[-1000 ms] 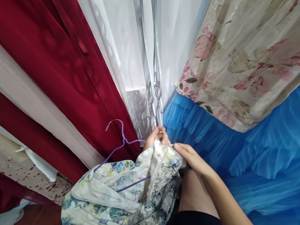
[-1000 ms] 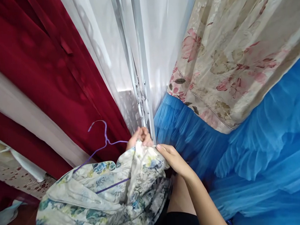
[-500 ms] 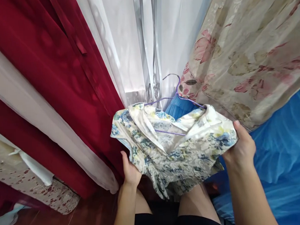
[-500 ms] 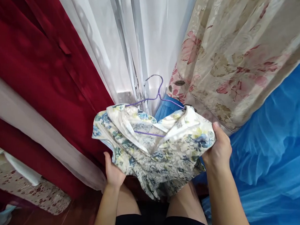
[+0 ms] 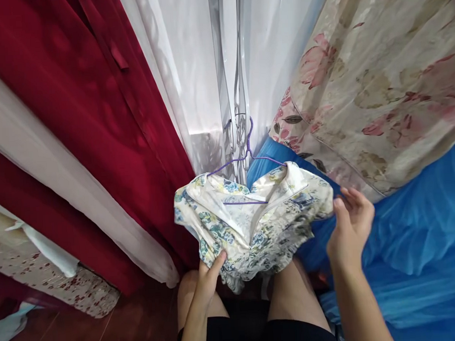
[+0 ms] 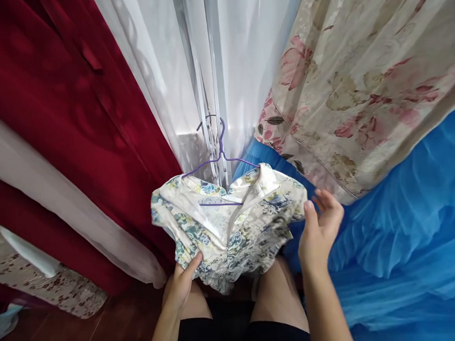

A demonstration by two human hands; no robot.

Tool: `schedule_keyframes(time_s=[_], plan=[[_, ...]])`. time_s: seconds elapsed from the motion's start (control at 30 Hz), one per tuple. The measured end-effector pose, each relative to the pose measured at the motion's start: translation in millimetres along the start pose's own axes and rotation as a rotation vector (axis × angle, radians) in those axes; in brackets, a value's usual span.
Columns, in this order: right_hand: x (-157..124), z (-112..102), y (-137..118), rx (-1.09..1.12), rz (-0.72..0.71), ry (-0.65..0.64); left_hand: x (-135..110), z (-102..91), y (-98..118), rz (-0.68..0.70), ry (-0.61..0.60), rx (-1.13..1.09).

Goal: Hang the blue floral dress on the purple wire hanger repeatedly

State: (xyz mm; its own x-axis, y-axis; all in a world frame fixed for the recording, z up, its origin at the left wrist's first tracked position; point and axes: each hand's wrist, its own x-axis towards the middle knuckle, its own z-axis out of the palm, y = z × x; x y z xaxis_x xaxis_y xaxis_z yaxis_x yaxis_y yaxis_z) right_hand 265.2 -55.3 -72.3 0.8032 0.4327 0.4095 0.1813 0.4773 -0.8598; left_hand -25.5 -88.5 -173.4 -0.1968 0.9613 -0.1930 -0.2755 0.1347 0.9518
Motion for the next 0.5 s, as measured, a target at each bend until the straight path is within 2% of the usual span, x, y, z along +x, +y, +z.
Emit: schedule_keyframes(time_s=[0.07,0.1,0.13,0.23,0.27,0.3,0.33,0.5], plan=[[-29,-3,6,-0.064,-0.061,0.116,-4,4.5,1,-0.002,-0.006,-0.006],[-43,-5,9,-0.1,-0.019,0.04,-6,6.1,2,0.0,-0.008,-0.006],[-57,-5,11,-0.128,0.059,-0.162,-8,7.3,2,0.0,-0.009,-0.01],[-88,-1,14,-0.167,0.339,-0.99,-11,9.5,4,-0.018,-0.024,-0.025],[-95,3,15,-0.169,0.395,-1.164,-12,9.9,4,-0.025,-0.032,-0.028],[-100,7,15,-0.171,0.424,-1.249,-13,10.1,4,-0.029,-0.039,-0.03],[-104,11,16,-0.172,0.435,-1.272,-13,10.2,4,-0.03,-0.045,-0.031],[-118,24,29,-0.16,0.508,-1.222,-14,8.5,-4,0.014,-0.021,-0.042]])
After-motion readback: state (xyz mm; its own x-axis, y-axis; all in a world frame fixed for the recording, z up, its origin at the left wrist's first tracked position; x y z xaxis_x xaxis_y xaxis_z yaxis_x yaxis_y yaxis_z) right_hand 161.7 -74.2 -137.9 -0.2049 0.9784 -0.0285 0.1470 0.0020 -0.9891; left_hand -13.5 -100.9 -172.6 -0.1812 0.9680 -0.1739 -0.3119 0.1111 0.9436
